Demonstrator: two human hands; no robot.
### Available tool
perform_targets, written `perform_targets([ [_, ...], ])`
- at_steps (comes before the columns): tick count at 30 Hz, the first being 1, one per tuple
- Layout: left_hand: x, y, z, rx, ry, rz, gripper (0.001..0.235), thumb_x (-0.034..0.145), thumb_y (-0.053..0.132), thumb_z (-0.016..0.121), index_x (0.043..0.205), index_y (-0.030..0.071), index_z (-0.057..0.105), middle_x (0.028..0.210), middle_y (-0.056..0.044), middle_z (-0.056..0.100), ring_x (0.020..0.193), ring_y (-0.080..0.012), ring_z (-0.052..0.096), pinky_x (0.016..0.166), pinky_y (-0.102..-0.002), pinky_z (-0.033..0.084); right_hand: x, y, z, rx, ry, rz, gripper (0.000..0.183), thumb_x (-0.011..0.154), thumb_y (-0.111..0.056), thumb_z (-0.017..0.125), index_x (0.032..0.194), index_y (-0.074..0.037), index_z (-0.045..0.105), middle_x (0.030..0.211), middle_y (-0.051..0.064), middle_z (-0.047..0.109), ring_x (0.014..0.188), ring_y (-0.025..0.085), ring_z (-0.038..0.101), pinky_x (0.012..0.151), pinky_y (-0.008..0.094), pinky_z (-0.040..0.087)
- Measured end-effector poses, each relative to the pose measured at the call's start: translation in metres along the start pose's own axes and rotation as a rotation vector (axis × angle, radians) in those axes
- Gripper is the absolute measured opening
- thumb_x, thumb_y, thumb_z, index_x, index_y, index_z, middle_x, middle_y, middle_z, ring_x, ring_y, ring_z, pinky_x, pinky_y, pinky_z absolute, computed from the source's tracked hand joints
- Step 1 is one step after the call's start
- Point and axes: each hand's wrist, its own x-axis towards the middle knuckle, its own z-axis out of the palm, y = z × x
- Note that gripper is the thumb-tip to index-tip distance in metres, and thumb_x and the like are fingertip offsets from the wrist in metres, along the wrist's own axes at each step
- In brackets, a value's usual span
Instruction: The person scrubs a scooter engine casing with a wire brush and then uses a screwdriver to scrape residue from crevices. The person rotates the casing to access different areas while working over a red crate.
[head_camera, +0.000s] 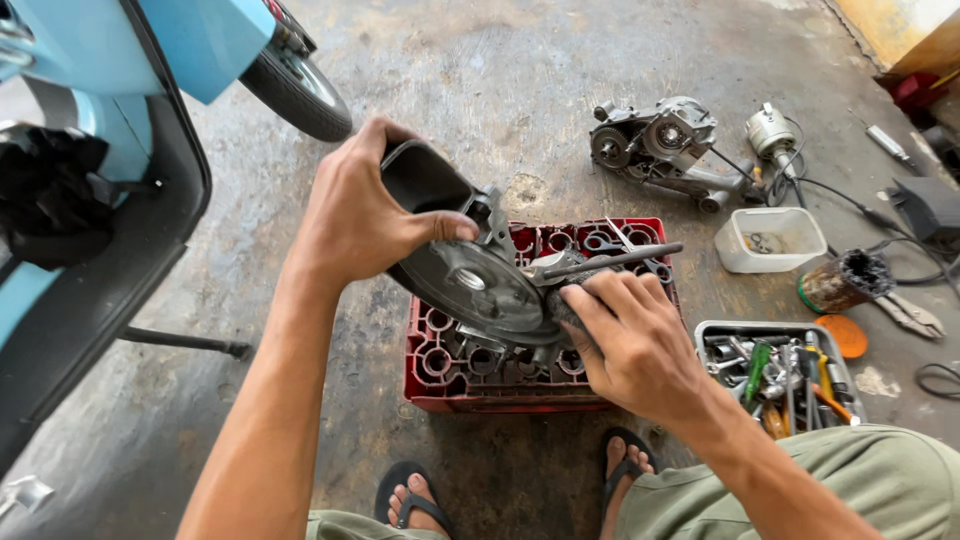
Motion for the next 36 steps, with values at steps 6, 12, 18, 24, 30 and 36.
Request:
perform_targets([
  [6,0.014,0.002,0.015,-0.034,-0.048,-0.048,0.09,0.06,0.053,0.097,0.121,0.005,0.053,0.117,-0.018,0.069,0.104,-0.0305,0.069,0.087,-0.043,0.06,-0.016,0.011,0.015,0.329,0.016,0.08,0.061,0.089,-0.02,0.078,0.131,0.013,0.051,0.103,0.017,0.057,0.088,0.028,0.061,0.081,0.038,0.063],
  [12,0.022,0.009,0.022,0.0,-0.05,0.043,0.096,0.06,0.068,0.092,0.12,0.004,0.053,0.108,-0.016,0.068,0.094,-0.0275,0.063,0.074,-0.042,0.053,-0.012,0.009,0.016,0.458,0.076,0.198,0.036,0.093,-0.01,0.07,0.119,0.01,0.054,0.102,0.019,0.061,0.09,0.03,0.06,0.075,0.04,0.059],
  [18,0.017,0.003,0.019,-0.077,-0.032,0.044,0.087,0.06,0.055,0.098,0.115,0.005,0.052,0.101,-0.013,0.074,0.086,-0.0236,0.073,0.068,-0.033,0.063,-0.006,-0.002,0.016,0.558,0.117,0.269,0.024,0.096,-0.006,0.065,0.114,0.007,0.058,0.095,0.013,0.052,0.084,0.025,0.054,0.079,0.035,0.048],
  [24,0.003,0.001,0.011,-0.113,-0.08,-0.001,0.093,0.059,0.042,0.101,0.125,0.001,0.05,0.114,-0.019,0.069,0.103,-0.0304,0.071,0.085,-0.039,0.064,-0.045,0.022,0.039,0.647,0.037,0.347,0.031,0.085,-0.008,0.077,0.115,-0.005,0.07,0.117,0.019,0.069,0.117,0.031,0.065,0.105,0.042,0.059],
  [30,-0.001,0.004,0.004,-0.069,-0.077,0.037,0.094,0.057,0.056,0.095,0.123,0.004,0.053,0.116,-0.017,0.067,0.102,-0.0279,0.065,0.083,-0.041,0.057,-0.058,0.043,0.016,1.747,0.479,0.534,0.023,0.102,-0.022,0.066,0.108,-0.001,0.067,0.112,0.011,0.056,0.093,0.024,0.057,0.087,0.034,0.05],
  [36,0.001,0.0,0.005,-0.03,-0.049,0.067,0.092,0.06,0.064,0.09,0.12,0.005,0.052,0.111,-0.016,0.067,0.098,-0.0276,0.063,0.08,-0.041,0.053,-0.081,0.035,0.007,1.353,0.558,0.855,0.022,0.096,-0.017,0.066,0.111,-0.002,0.063,0.134,0.009,0.051,0.119,0.032,0.056,0.097,0.048,0.061],
])
